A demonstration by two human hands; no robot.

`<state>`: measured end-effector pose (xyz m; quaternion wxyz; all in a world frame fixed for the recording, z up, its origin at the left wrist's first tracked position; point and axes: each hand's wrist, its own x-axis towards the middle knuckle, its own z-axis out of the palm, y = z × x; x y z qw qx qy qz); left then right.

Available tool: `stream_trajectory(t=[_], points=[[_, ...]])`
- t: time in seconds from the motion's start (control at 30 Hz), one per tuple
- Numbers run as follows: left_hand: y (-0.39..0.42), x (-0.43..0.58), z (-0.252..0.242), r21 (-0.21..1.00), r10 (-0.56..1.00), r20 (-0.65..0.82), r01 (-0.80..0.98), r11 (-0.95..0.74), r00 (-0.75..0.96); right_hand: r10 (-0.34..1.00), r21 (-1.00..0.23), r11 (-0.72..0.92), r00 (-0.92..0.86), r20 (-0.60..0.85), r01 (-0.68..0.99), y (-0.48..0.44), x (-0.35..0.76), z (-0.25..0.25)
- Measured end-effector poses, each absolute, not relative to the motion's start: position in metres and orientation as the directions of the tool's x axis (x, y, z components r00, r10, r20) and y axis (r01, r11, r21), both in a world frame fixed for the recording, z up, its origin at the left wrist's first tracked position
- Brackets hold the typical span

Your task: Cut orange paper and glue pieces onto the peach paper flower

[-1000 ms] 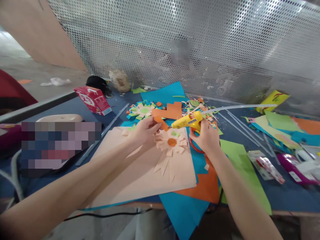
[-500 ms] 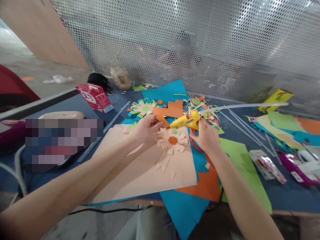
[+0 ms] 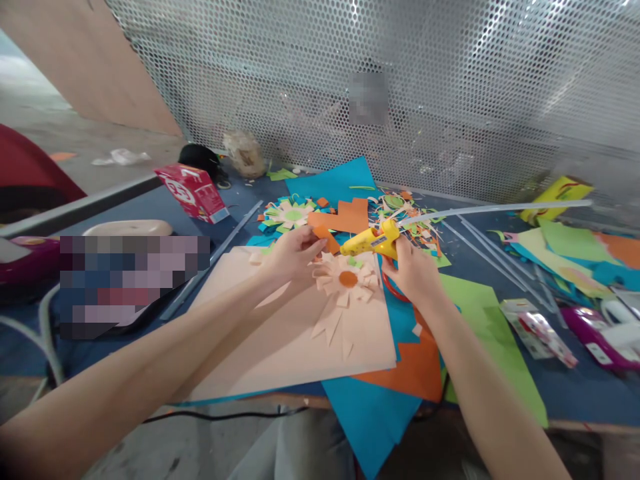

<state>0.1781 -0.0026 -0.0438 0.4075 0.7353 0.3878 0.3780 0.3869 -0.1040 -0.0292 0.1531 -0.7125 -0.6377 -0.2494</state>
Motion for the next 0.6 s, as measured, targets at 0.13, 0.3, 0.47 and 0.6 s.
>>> stream_trajectory(t=[0.13, 0.3, 0.47, 0.6], points=[[-0.003, 0.1774, -0.0425, 0.902, 0.882, 0.231, 0.249, -0.352, 0.41, 0.828, 0.096, -0.106, 0.035, 0.56, 0.99, -0.1039, 0.3886, -0.0294], [-0.0024, 0.178, -0.0438, 0.913, 0.881, 0.227, 0.224, -0.341, 0.416, 0.83, 0.095, -0.069, 0.004, 0.557, 0.993, -0.1034, 0.3902, -0.0301], [-0.0005, 0.1777, -0.0464, 0.901, 0.881, 0.241, 0.244, -0.359, 0.408, 0.836, 0.085, -0.07, 0.012, 0.548, 0.994, -0.1028, 0.3911, -0.0302], [0.0016, 0.1767, -0.0472, 0.889, 0.879, 0.261, 0.255, -0.379, 0.398, 0.837, 0.101, -0.04, -0.022, 0.547, 0.994, -0.1026, 0.3908, -0.0302]])
